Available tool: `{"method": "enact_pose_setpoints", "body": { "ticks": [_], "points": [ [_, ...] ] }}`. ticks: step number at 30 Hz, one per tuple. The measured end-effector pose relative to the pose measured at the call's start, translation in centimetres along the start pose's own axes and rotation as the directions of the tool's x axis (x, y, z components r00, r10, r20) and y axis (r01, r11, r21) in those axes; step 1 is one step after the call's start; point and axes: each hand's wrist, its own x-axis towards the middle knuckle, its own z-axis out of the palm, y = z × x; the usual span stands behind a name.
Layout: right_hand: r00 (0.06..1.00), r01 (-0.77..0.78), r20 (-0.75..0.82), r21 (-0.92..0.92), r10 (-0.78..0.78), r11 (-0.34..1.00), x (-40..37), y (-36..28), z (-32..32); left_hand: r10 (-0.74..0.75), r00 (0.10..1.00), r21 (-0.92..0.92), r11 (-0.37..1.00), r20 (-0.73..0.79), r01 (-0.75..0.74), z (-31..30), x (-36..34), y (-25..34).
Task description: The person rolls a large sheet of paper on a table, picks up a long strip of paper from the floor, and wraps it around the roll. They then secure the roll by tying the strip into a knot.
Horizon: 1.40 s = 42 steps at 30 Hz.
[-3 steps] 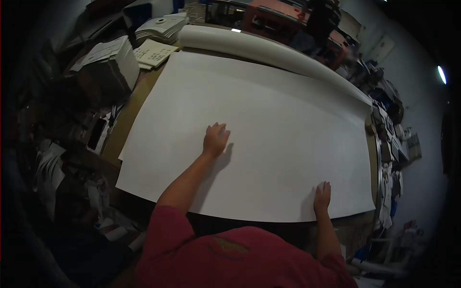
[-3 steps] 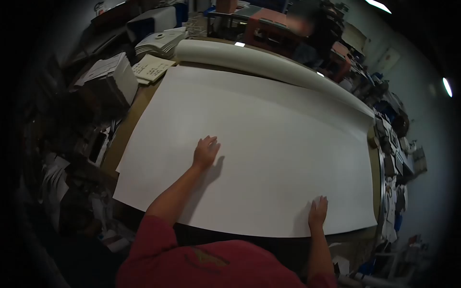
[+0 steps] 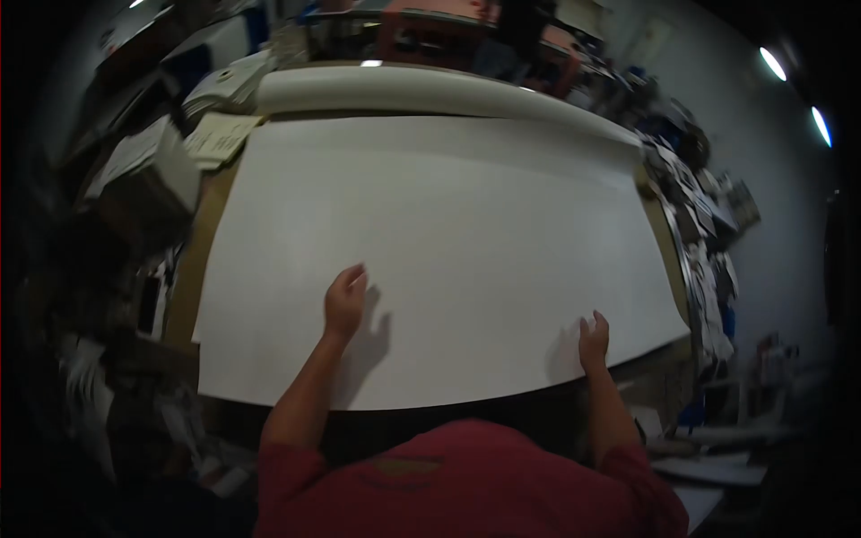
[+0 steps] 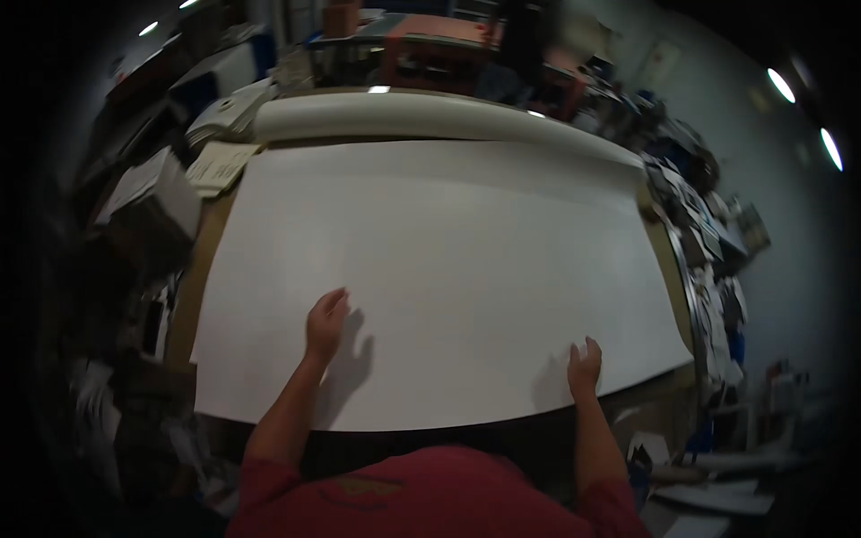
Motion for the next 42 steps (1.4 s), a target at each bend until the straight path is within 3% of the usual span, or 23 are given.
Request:
{"method": "enact_pose_setpoints", "body": {
  "ticks": [1,2,3,4,5,6,8,9,10,11,12,13,14,15,16,19,21,23,28,30,35,39,42],
  "points": [
    [0.995,-0.099,-0.024,-0.005,0.099,0.995,-2.3,0.4,1.4,0.005,0.999,0.064,0.998,0.049,-0.008,-3.0,-3.3,3.1],
    [0.976,-0.207,-0.079,-0.02,0.205,0.978,-2.5,1.5,0.5,-0.047,0.996,-0.015,0.999,0.077,0.048,-4.3,-6.4,3.2],
    [0.935,-0.341,-0.079,0.058,0.345,0.938,-5.6,1.3,5.9,-0.009,0.996,0.075,0.997,0.084,0.003,-8.6,-7.9,4.3],
    [0.906,-0.389,-0.187,-0.006,0.381,0.921,-5.0,4.6,4.6,-0.107,0.992,0.043,0.994,0.065,0.104,-8.8,-11.5,4.9],
    [0.871,-0.431,-0.284,-0.051,0.401,0.901,-4.5,8.1,4.1,-0.166,0.985,0.159,0.975,0.051,0.156,-9.7,-14.3,4.5],
    [0.86,-0.453,-0.284,-0.04,0.424,0.891,-4.3,10.7,3.7,-0.226,0.972,0.182,0.96,0.068,0.211,-10.5,-16.7,3.8],
    [0.658,-0.695,-0.283,0.128,0.698,0.707,-3.2,15.0,2.6,-0.285,0.956,0.206,0.942,0.076,0.265,-10.8,-20.3,2.3],
    [0.656,-0.699,-0.273,0.131,0.704,0.703,-3.0,16.2,2.4,-0.436,0.898,0.214,0.883,0.048,0.418,-11.2,-21.5,1.3],
    [0.582,-0.696,-0.079,0.466,0.809,0.546,-2.5,17.2,2.0,-0.574,0.819,0.213,0.802,0.015,0.558,-10.6,-22.0,0.9],
    [0.531,-0.642,0.152,0.715,0.834,0.278,-2.1,18.2,1.7,-0.57,0.821,0.22,0.802,0.003,0.556,-9.8,-22.3,0.5],
    [0.508,-0.541,0.385,0.839,0.77,-0.063,-1.9,18.8,1.6,-0.579,0.81,-0.035,0.815,-0.092,0.578,-9.0,-22.3,0.6],
    [0.504,-0.546,0.402,0.834,0.764,-0.079,-1.7,19.0,1.9,-0.599,0.781,-0.289,0.791,-0.178,0.54,-8.3,-22.2,0.8],
    [0.592,-0.537,0.45,0.839,0.669,-0.09,-1.5,19.2,2.2,-0.594,0.78,-0.285,0.796,-0.196,0.535,-7.6,-21.8,0.8],
    [0.672,-0.531,0.49,0.841,0.555,-0.099,-1.0,19.2,2.2,-0.531,0.811,-0.415,0.814,-0.246,0.407,-6.3,-20.7,1.6],
    [0.677,-0.548,0.51,0.831,0.53,-0.099,-0.3,19.0,2.0,-0.466,0.827,-0.53,0.809,-0.314,0.254,-5.5,-19.7,2.2],
    [0.749,-0.568,0.546,0.821,0.376,-0.062,0.7,18.2,2.4,-0.383,0.878,-0.462,0.858,-0.286,0.224,-6.1,-18.2,1.2],
    [0.815,-0.498,0.457,0.867,0.356,0.027,0.7,19.2,3.3,-0.351,0.877,-0.418,0.887,-0.328,0.198,-6.3,-16.9,0.1],
    [0.814,-0.5,0.456,0.865,0.36,0.035,-0.1,19.5,3.2,-0.303,0.845,-0.455,0.887,-0.44,0.081,-5.5,-15.8,-0.5],
    [0.832,-0.442,0.371,0.893,0.412,0.088,-3.9,16.6,-2.8,-0.244,0.878,-0.429,0.902,-0.411,0.05,-7.6,-15.1,2.5],
    [0.769,-0.491,0.428,0.871,0.474,0.011,-5.6,14.3,-5.1,-0.203,0.89,-0.421,0.907,-0.409,0.013,-8.5,-14.5,3.2],
    [0.791,-0.441,0.482,0.876,0.377,-0.194,-6.3,13.7,-1.7,-0.221,0.843,-0.406,0.914,-0.491,0.003,-9.2,-11.6,2.6],
    [0.813,-0.364,0.407,0.913,0.416,-0.181,-6.2,10.7,-1.6,-0.275,0.868,-0.44,0.895,-0.414,0.073,-9.9,-10.3,1.4],
    [0.794,-0.363,0.448,0.892,0.411,-0.27,-5.5,9.6,-1.1,-0.36,0.892,-0.551,0.819,-0.273,0.162,-10.0,-10.6,2.1]
  ]
}}
